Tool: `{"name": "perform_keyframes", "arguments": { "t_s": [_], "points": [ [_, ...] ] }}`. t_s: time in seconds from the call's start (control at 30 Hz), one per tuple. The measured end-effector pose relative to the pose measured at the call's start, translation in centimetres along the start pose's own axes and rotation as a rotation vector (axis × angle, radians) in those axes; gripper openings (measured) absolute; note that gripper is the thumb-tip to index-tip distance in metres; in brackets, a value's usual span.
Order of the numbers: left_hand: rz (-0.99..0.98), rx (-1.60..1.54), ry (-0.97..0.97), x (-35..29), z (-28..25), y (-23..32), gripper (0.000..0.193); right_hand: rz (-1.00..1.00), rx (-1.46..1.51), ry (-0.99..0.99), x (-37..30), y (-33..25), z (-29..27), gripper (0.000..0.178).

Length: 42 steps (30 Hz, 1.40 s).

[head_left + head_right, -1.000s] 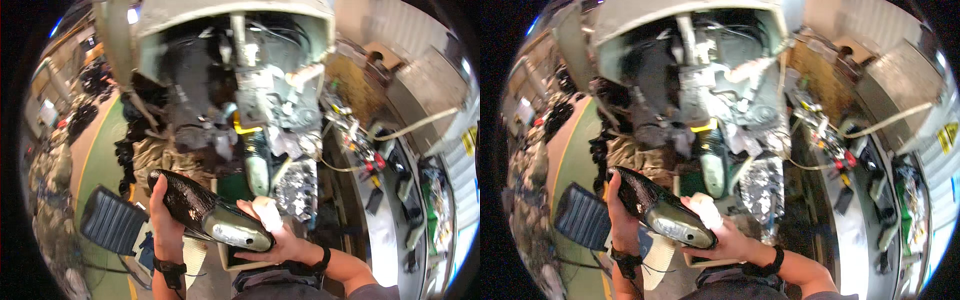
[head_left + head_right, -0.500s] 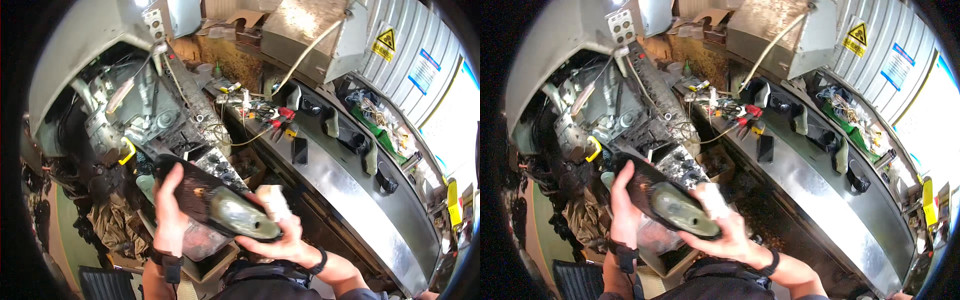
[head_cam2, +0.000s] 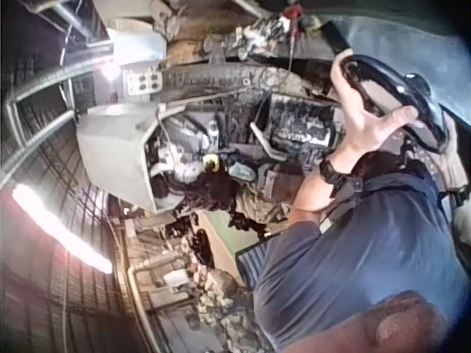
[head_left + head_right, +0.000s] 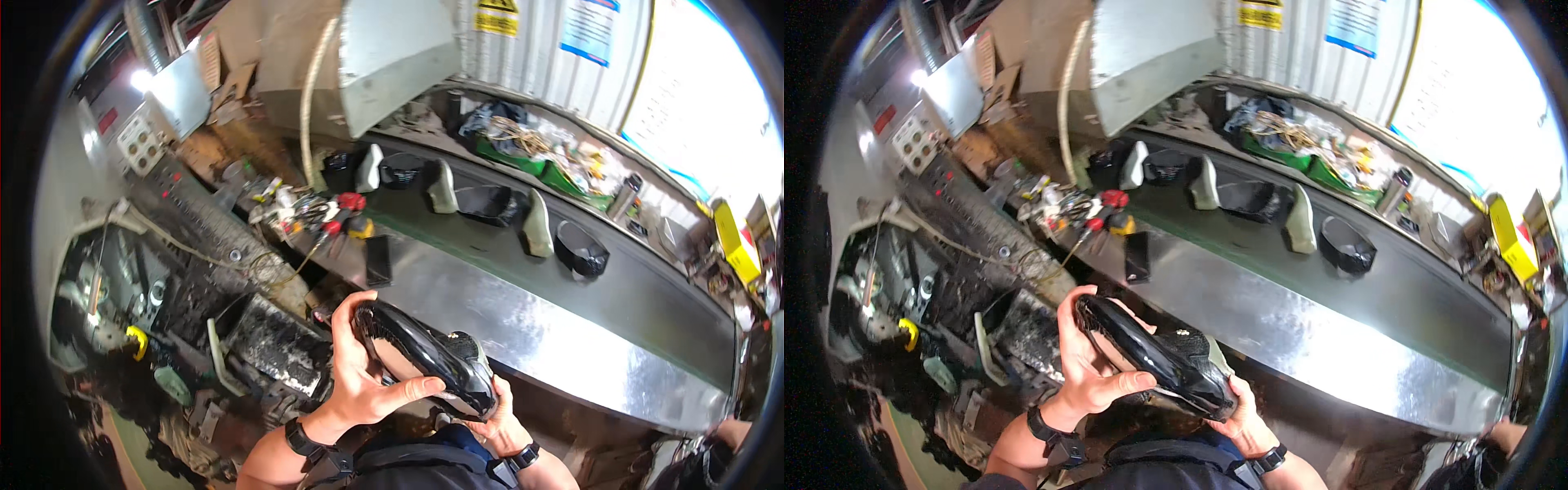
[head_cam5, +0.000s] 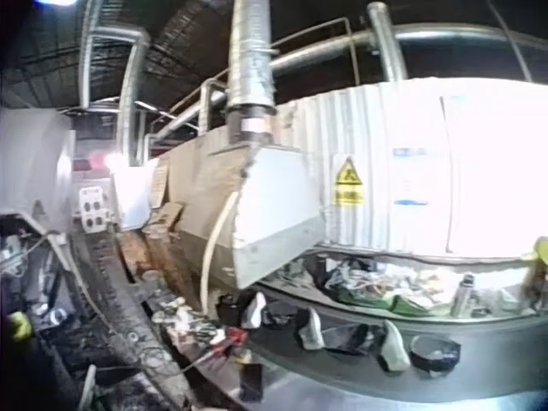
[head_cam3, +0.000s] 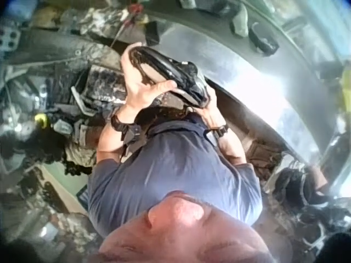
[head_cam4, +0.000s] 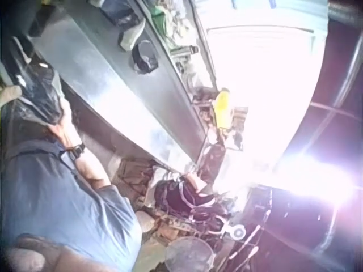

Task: Operating a toe-lasting machine to shape and attach the front part of a shoe upper to the last.

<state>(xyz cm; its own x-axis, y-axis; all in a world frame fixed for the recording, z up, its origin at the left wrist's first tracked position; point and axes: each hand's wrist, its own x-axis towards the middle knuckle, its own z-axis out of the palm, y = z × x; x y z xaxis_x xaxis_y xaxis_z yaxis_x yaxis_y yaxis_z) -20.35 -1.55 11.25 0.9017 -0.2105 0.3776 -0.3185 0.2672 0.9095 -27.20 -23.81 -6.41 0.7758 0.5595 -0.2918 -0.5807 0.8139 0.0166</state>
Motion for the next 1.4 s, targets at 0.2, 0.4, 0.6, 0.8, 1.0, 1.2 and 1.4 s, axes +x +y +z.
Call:
{"name": "perform_keyframes", "arguments": {
  "t_s": [0.2,0.4,0.6,0.8,1.0,1.2,1.4],
  "points": [
    [-0.13,-0.029,-0.113,3.3,5.2,-5.6,0.097,-0.257,-0.016,0.216,-4.7,-4.0,-0.4,0.07],
    [-0.535,0.557,-0.191,3.7,1.1,-19.5,0.056,-0.748,-0.404,0.613,-13.8,-15.6,-8.1,0.052],
    [-0.623,0.73,-0.313,-0.4,-5.6,-25.1,0.043,-1.388,0.026,1.12,-33.3,-28.8,-17.2,0.034],
    [-0.818,0.67,-0.32,-1.3,-6.6,-28.1,0.04,-1.559,-0.514,1.171,-31.0,-34.8,-23.6,0.037],
    [-0.836,0.651,-0.311,-0.7,-6.7,-27.1,0.042,-1.098,-0.404,0.945,-6.1,-41.2,-14.9,0.081],
    [-0.86,0.719,-0.364,-2.8,-9.7,-27.0,0.042,-1.255,-0.044,0.733,-1.1,-51.4,-14.9,0.041],
    [-0.88,0.739,-0.136,-7.7,-15.4,-25.5,0.039,-1.504,-1.497,0.958,12.6,-48.3,-5.1,0.032]
  ]
}}
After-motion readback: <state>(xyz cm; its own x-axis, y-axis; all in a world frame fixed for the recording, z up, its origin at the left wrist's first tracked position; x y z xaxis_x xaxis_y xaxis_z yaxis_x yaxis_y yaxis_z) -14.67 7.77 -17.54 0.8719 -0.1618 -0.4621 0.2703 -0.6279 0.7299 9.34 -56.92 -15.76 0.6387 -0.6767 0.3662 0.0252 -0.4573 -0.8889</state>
